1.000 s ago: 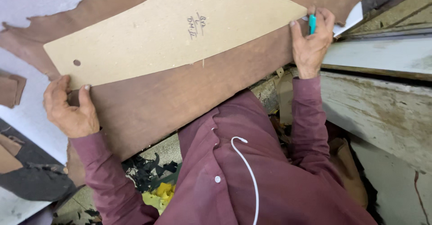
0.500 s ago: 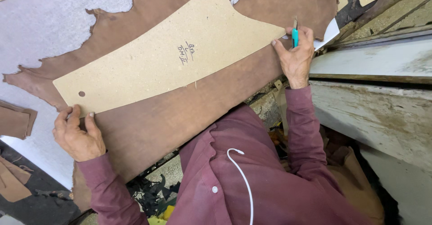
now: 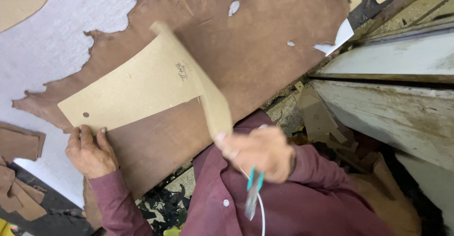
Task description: The person arranges cardboard templates on a worktable, then lays a large piece of brown leather over the surface. Using a utility knife, they trace and cut the leather along the template outlines to produce shaped pieces. The cut leather pieces and offcuts remain on the table.
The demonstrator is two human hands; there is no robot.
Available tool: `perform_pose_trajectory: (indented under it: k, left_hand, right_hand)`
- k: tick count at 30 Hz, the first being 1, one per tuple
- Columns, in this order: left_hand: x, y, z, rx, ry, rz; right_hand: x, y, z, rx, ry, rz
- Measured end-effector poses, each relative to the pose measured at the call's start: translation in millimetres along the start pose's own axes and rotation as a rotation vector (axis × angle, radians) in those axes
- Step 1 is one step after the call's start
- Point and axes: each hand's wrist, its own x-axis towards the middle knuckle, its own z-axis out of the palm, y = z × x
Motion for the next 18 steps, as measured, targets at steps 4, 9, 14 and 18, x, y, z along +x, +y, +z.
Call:
perform_pose_trajectory:
  k: [4,9,14,18]
  left_hand:
    - [-3,3,1,0.099,0.009,0.011]
    - [-7,4,4,0.144,-0.027,-0.008]
    - [-6,4,7,0.092,-0.024,-0.017]
    - [-6,7,6,0.118,0.003,-0.013]
  right_hand:
    - [4,-13,24,-0.022,0.064,-0.218]
    - [-10,-5,15,0.012,0.09,-0.162]
    - [-13,-2,6,-0.032,0.117,-0.153]
    - [-14,6,-4,-0.047,0.143,-0.116]
